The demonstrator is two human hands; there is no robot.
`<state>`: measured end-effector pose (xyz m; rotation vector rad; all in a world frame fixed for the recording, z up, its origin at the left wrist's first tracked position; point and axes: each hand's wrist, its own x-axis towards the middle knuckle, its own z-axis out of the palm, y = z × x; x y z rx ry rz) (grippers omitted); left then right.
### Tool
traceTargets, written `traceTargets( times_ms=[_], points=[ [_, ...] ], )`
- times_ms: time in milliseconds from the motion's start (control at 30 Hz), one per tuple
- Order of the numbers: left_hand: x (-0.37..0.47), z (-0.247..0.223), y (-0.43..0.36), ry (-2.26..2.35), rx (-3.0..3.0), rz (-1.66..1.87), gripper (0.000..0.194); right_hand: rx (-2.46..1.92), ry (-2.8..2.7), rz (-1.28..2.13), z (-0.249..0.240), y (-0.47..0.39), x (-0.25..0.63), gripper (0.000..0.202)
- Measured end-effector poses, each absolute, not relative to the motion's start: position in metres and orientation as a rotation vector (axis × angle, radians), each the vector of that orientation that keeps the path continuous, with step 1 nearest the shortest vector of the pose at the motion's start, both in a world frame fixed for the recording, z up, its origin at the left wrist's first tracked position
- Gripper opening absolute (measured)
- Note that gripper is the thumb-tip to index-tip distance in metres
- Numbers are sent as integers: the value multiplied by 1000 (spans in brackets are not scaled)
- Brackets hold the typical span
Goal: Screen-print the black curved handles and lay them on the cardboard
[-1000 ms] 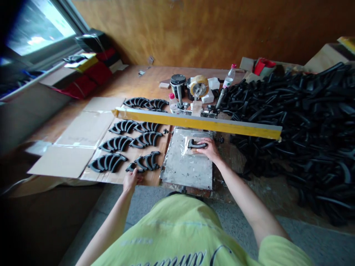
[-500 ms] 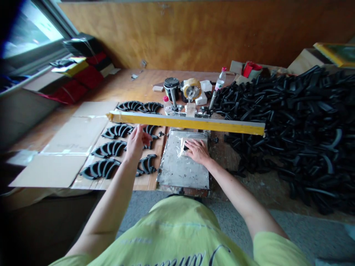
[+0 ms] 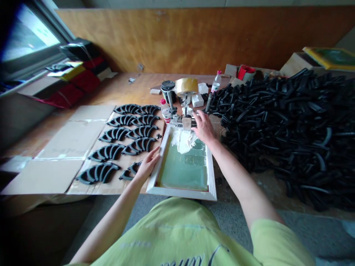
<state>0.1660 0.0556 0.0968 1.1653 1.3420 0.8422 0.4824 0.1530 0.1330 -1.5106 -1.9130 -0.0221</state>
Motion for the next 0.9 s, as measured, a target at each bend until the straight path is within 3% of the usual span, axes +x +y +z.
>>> traceTargets(
  times_ms=[233,467,567,733,900],
  points=[
    [171,47,55,1447,1148,796,65,-1723,-2327,214,109,149,435,14],
    [169,49,55,1468,1149,813,58,-1243,-2708,313,121,99,454,25],
    [169,51,54,1460,1173,797,60,-1331,-2640,281,125,106,452,15],
    [169,54,53,1435,1157,768,67,-1257,-2534,180,106,94,447,28],
    [169,61,54,1437,1131,761,67,-1344,-2465,294,117,106,447,20]
  ],
)
